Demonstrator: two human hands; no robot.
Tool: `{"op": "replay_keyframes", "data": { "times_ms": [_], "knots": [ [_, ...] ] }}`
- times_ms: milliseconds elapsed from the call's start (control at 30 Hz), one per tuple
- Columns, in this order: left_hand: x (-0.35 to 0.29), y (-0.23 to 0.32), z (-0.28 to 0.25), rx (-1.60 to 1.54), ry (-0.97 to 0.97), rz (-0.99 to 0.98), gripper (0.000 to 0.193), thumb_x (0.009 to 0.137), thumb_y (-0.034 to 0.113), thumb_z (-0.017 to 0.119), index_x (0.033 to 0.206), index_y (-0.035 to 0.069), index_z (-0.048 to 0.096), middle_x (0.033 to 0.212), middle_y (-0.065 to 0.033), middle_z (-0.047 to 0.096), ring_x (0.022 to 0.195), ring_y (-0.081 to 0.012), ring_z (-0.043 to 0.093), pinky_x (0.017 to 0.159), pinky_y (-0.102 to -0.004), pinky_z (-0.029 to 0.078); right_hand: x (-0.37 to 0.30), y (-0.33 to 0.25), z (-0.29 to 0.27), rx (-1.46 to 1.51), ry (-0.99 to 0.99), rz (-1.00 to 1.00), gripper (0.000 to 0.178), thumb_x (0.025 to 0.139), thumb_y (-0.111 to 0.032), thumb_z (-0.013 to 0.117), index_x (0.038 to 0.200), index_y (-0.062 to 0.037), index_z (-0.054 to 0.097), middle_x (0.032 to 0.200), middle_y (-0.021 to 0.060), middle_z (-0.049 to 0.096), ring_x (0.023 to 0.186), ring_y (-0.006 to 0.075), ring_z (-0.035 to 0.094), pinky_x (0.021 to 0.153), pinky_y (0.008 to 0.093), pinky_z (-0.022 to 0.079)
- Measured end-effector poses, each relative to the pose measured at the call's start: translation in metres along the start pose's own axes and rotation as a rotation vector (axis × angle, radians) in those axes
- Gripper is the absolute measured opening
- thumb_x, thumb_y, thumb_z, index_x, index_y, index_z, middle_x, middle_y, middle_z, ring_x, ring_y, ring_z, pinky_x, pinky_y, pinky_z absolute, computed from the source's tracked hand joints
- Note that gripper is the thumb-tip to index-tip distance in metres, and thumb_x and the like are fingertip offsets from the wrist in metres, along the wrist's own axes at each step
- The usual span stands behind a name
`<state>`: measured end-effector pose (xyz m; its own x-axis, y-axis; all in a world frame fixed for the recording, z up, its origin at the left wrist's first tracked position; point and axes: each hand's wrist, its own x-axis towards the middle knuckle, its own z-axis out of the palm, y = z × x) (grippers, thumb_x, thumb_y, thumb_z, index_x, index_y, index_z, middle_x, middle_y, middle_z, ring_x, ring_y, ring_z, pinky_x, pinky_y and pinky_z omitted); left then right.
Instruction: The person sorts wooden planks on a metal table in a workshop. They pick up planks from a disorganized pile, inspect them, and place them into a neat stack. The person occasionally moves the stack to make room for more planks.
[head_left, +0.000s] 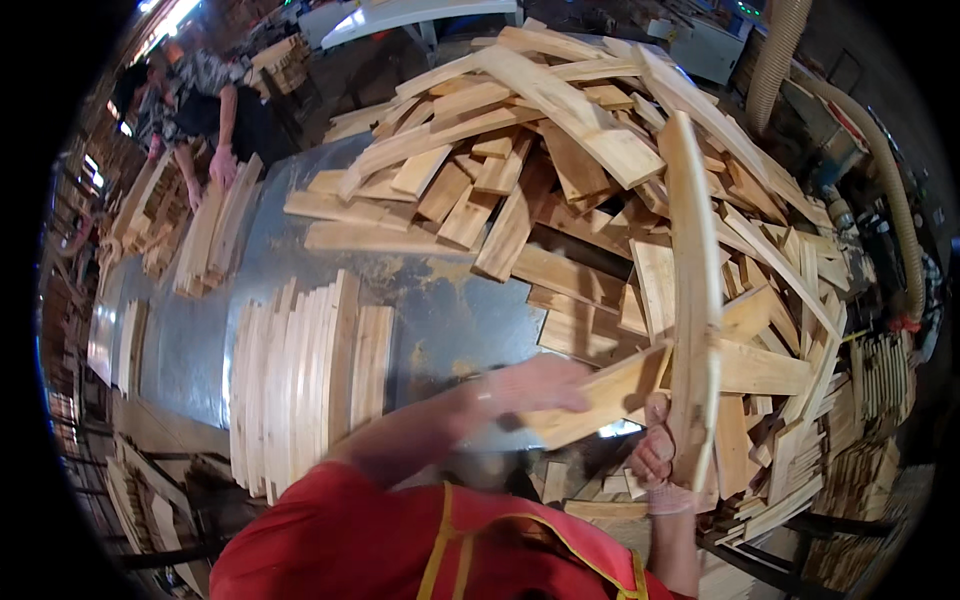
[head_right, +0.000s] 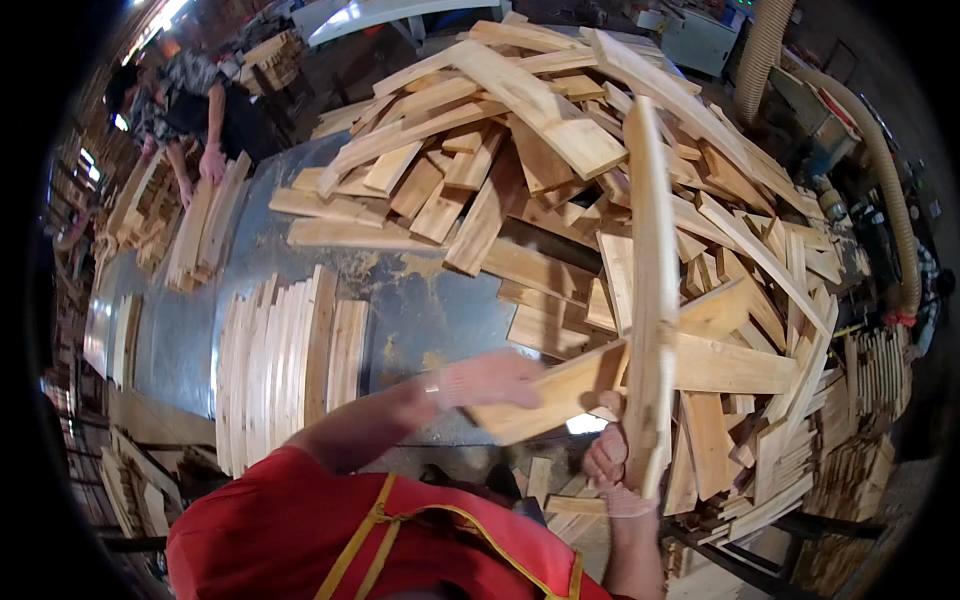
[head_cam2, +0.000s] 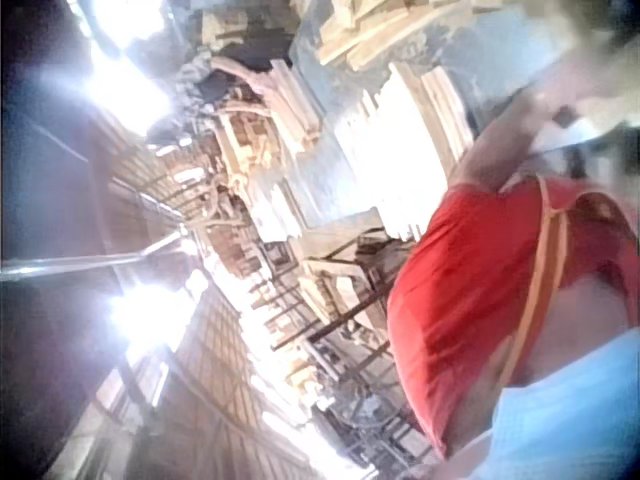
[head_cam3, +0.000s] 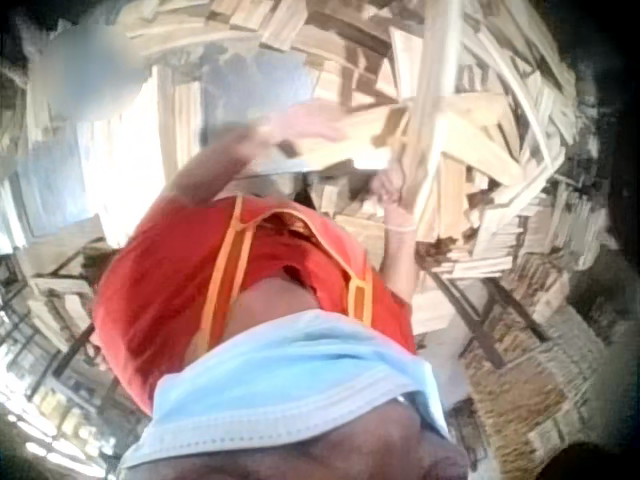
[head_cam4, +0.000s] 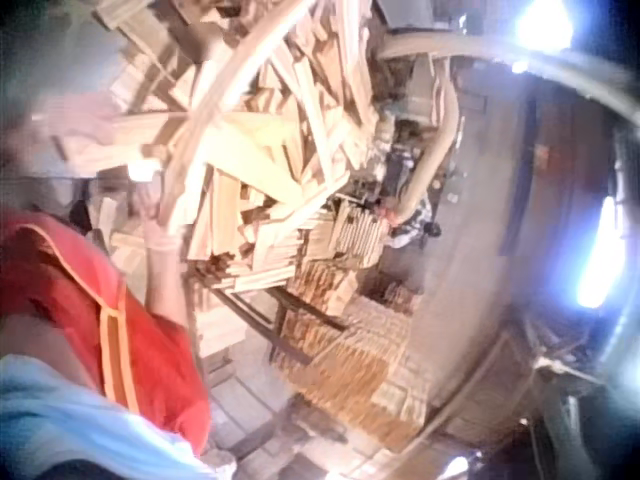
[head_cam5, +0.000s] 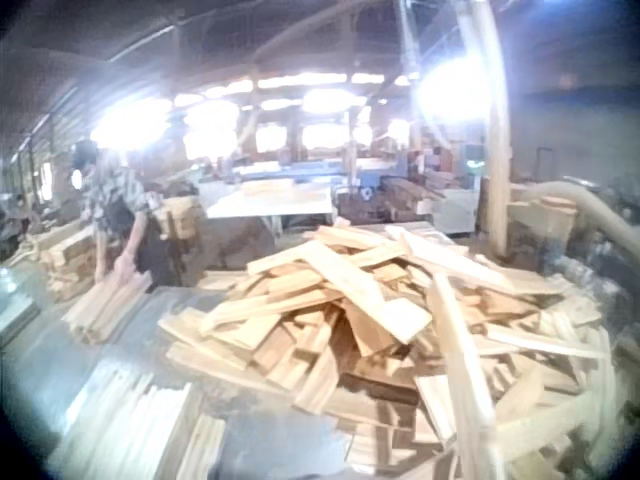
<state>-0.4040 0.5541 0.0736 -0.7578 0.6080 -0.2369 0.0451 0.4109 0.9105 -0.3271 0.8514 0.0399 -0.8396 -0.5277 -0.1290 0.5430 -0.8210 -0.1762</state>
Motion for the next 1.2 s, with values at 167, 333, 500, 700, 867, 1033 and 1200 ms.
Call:
{"op": "replay_keyframes", "data": {
  "times_ms": [167,333,500,700,867,1033,1200],
  "knots": [
    [-0.191,-0.051,-0.002,-0.024,0.161,-0.333,0.043,0.091,0.04,0.071,0.112,0.003,0.073,0.097,-0.0156,0.076,0.091,-0.0248,0.072,0.084,-0.0386,0.057,0.033,0.064,0.033,0.494,-0.469,0.355,0.081,0.11,-0.07,0.013,0.057,-0.0177,0.046,0.054,0.0042,0.054,0.046,0.0193,0.045,0.041,0.0307,0.036],
    [-0.315,-0.101,0.077,-0.42,0.709,-0.477,0.038,0.087,0.032,0.072,0.109,0.001,0.073,0.092,-0.0164,0.075,0.087,-0.0213,0.073,0.08,-0.0373,0.057,0.05,0.123,0.069,0.409,-0.494,0.312,0.076,0.112,-0.068,0.021,0.056,-0.0207,0.042,0.05,0.0003,0.043,0.043,0.0174,0.044,0.04,0.0313,0.032],
    [-0.363,-0.159,0.104,-0.392,0.838,-0.47,0.041,0.088,0.027,0.072,0.115,-0.003,0.073,0.095,-0.0094,0.076,0.089,-0.0157,0.072,0.078,-0.0327,0.056,0.023,0.199,0.075,0.292,-0.249,0.095,0.036,0.115,-0.039,0.036,0.102,-0.0127,0.057,0.054,-0.0023,0.039,0.043,0.0109,0.041,0.041,0.0292,0.033],
    [-0.348,-0.222,0.131,-0.979,0.814,-0.372,0.043,0.088,0.027,0.073,0.118,-0.003,0.072,0.108,-0.0126,0.075,0.095,-0.0174,0.072,0.083,-0.0326,0.056,-0.001,0.264,0.09,0.286,-0.106,0.227,0.029,0.114,-0.029,0.039,0.096,-0.0154,0.059,0.052,-0.0039,0.038,0.04,0.0097,0.038,0.04,0.0296,0.033],
    [-0.346,-0.171,0.124,-0.231,0.791,-0.651,0.051,0.082,0.034,0.072,0.128,0.013,0.071,0.13,-0.0186,0.068,0.115,-0.0374,0.069,0.101,-0.043,0.055,0.005,0.287,0.093,0.295,-0.097,0.332,0.025,0.114,-0.028,0.039,0.101,-0.0153,0.056,0.052,-0.0035,0.037,0.039,0.0097,0.038,0.04,0.0295,0.033],
    [-0.382,-0.16,0.128,0.121,0.94,-0.577,0.052,0.079,0.03,0.07,0.124,0.004,0.07,0.133,-0.0198,0.067,0.124,-0.0423,0.063,0.104,-0.0478,0.052,0.014,0.286,0.105,0.314,0.014,0.4,0.021,0.114,-0.027,0.038,0.105,-0.0151,0.053,0.052,-0.0031,0.035,0.038,0.0097,0.038,0.04,0.0295,0.034],
    [-0.405,-0.148,0.101,0.862,1.123,-0.48,0.045,0.078,0.025,0.068,0.113,-0.003,0.068,0.129,-0.0207,0.064,0.127,-0.0441,0.057,0.109,-0.0513,0.045,0.061,0.266,0.062,0.332,-0.251,0.688,0.043,0.111,-0.037,0.041,0.073,-0.0205,0.05,0.05,-0.0035,0.039,0.039,0.0114,0.039,0.04,0.0305,0.033]
  ]
}}
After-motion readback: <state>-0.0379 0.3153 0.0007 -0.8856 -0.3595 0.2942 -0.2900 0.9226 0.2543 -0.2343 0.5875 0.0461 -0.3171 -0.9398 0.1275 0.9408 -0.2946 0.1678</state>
